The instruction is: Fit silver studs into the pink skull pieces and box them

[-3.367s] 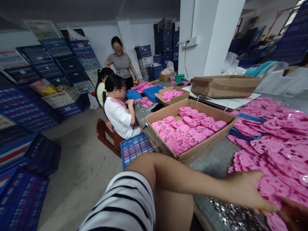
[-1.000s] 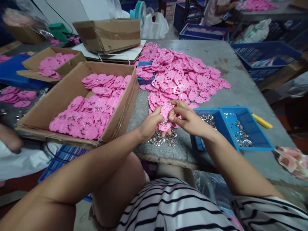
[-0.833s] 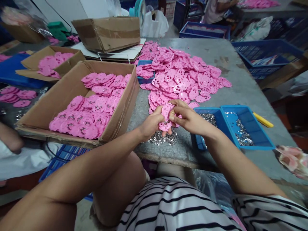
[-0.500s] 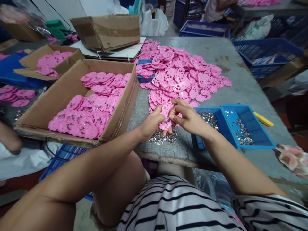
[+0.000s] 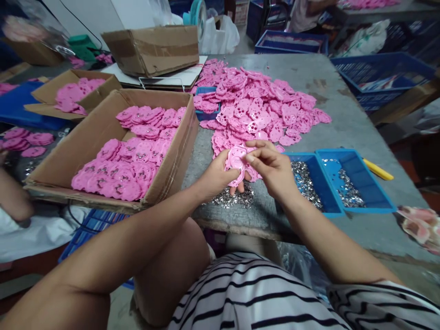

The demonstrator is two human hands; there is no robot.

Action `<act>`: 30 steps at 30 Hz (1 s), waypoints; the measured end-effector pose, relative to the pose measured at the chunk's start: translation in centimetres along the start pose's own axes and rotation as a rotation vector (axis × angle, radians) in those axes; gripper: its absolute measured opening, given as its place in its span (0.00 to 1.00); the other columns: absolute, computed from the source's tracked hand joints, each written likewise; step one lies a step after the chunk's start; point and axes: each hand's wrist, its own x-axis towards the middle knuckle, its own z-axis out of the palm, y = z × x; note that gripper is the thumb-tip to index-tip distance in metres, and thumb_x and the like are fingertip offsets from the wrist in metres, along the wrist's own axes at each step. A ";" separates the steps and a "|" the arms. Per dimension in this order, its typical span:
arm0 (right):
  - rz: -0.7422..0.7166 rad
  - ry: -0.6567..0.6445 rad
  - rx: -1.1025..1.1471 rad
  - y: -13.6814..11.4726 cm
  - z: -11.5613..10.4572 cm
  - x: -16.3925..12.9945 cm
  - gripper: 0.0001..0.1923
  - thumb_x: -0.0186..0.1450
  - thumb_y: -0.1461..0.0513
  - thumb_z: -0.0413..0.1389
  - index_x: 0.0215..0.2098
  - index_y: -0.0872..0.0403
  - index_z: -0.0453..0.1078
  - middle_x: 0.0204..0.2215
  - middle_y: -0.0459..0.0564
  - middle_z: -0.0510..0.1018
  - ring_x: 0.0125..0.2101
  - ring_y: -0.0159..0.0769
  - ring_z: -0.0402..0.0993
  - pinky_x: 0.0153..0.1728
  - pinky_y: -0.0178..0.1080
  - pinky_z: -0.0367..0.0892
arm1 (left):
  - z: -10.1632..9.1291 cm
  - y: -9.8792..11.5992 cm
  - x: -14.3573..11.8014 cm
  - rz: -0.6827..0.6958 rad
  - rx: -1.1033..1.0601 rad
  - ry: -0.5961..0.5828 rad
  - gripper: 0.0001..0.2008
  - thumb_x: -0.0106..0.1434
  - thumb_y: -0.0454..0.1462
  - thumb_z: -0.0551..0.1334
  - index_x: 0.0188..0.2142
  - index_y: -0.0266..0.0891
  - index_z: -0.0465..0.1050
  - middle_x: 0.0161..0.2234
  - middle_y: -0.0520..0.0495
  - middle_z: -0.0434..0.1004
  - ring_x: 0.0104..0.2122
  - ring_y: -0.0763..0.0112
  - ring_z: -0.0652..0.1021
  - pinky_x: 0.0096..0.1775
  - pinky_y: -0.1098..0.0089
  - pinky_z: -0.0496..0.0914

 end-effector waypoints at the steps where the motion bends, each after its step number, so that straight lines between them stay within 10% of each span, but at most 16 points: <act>1: 0.006 0.076 0.049 0.1 0.1 -0.1 0.06 0.59 0.60 0.61 0.25 0.51 0.73 0.41 0.50 0.76 0.45 0.40 0.72 0.50 0.49 0.66 | 0.0 0.1 0.0 -0.005 0.005 0.003 0.21 0.53 0.30 0.57 0.47 0.36 0.59 0.27 0.50 0.77 0.17 0.75 0.75 0.16 0.77 0.63; 13: 0.063 0.530 0.095 4.6 2.7 1.0 0.12 0.53 0.53 0.60 0.25 0.53 0.71 0.24 0.45 0.73 0.27 0.35 0.70 0.34 0.41 0.67 | 0.3 0.6 0.3 -0.028 0.001 0.029 0.21 0.49 0.29 0.57 0.45 0.37 0.58 0.21 0.55 0.74 0.14 0.75 0.72 0.15 0.76 0.61; 22: 0.128 0.483 0.134 6.1 2.9 0.9 0.12 0.51 0.52 0.62 0.24 0.51 0.70 0.25 0.44 0.73 0.26 0.35 0.68 0.35 0.43 0.66 | -2.2 5.5 -1.3 0.213 -0.185 0.259 0.22 0.59 0.28 0.52 0.53 0.36 0.54 0.35 0.43 0.78 0.24 0.71 0.79 0.23 0.73 0.70; 30: 0.207 0.371 0.104 6.6 2.6 -0.1 0.19 0.50 0.46 0.65 0.26 0.53 0.74 0.27 0.50 0.77 0.31 0.40 0.72 0.38 0.45 0.68 | -15.0 12.7 -2.2 0.308 0.046 0.797 0.20 0.60 0.26 0.57 0.52 0.38 0.63 0.35 0.47 0.76 0.31 0.71 0.81 0.35 0.69 0.78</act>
